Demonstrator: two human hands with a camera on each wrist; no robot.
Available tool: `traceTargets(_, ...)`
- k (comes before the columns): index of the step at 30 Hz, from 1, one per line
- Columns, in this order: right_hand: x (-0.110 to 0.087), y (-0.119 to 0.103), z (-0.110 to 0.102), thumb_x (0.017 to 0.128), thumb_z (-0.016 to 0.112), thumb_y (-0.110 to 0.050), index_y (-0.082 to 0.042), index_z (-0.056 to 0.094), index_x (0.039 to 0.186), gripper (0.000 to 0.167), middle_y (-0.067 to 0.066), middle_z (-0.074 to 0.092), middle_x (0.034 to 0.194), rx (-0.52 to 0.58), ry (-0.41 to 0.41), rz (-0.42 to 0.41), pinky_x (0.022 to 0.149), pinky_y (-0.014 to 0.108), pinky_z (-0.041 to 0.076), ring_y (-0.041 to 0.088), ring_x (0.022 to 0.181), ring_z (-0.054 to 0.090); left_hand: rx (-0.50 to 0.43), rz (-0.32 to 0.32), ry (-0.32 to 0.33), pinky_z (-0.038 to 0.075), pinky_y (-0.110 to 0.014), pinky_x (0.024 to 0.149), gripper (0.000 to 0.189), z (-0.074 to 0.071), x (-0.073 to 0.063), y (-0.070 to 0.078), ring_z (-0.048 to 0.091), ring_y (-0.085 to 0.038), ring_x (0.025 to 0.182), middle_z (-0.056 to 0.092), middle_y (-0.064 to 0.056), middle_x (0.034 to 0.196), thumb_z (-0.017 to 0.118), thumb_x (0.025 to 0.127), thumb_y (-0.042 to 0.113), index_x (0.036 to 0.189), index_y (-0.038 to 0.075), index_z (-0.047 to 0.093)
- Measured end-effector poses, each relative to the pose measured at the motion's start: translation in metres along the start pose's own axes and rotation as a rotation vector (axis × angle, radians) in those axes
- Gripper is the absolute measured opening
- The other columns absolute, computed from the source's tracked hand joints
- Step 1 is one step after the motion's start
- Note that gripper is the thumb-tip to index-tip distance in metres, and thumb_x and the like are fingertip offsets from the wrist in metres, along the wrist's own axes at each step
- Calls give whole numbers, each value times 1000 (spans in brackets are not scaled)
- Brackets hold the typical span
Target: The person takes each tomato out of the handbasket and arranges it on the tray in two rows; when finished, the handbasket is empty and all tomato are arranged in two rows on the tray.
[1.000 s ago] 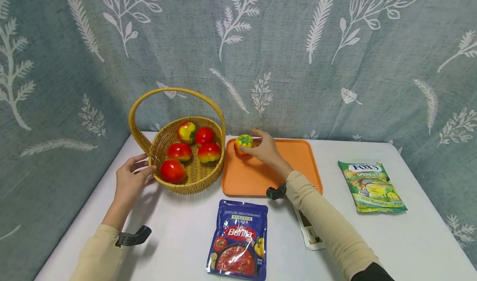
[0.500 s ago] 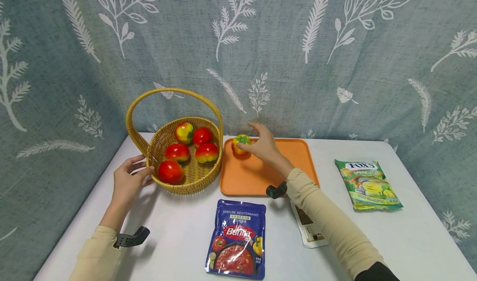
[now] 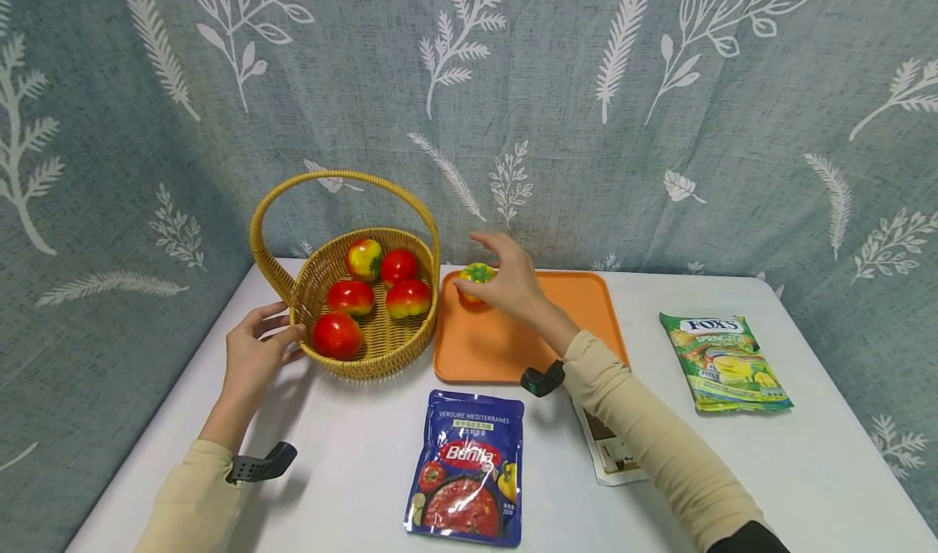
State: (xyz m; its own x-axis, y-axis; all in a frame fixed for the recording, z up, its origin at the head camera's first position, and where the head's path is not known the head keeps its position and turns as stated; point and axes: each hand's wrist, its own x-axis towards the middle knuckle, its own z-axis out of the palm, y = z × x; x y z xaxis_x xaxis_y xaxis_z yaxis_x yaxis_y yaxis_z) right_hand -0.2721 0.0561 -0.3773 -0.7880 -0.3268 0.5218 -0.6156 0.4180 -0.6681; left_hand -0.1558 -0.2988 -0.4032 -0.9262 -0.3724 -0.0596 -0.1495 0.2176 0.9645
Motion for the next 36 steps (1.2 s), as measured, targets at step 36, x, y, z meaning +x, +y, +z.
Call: traceTargets(36,14,-68,49,87,72,-16,-10,67,126,40,4,64,117,-194,-343,-223,79,26,52,23,95,63,-35,22,0,60,-26,68,55,-1,2,-4,62,-3,84,48,-20,131,64,95,5,146,0,43)
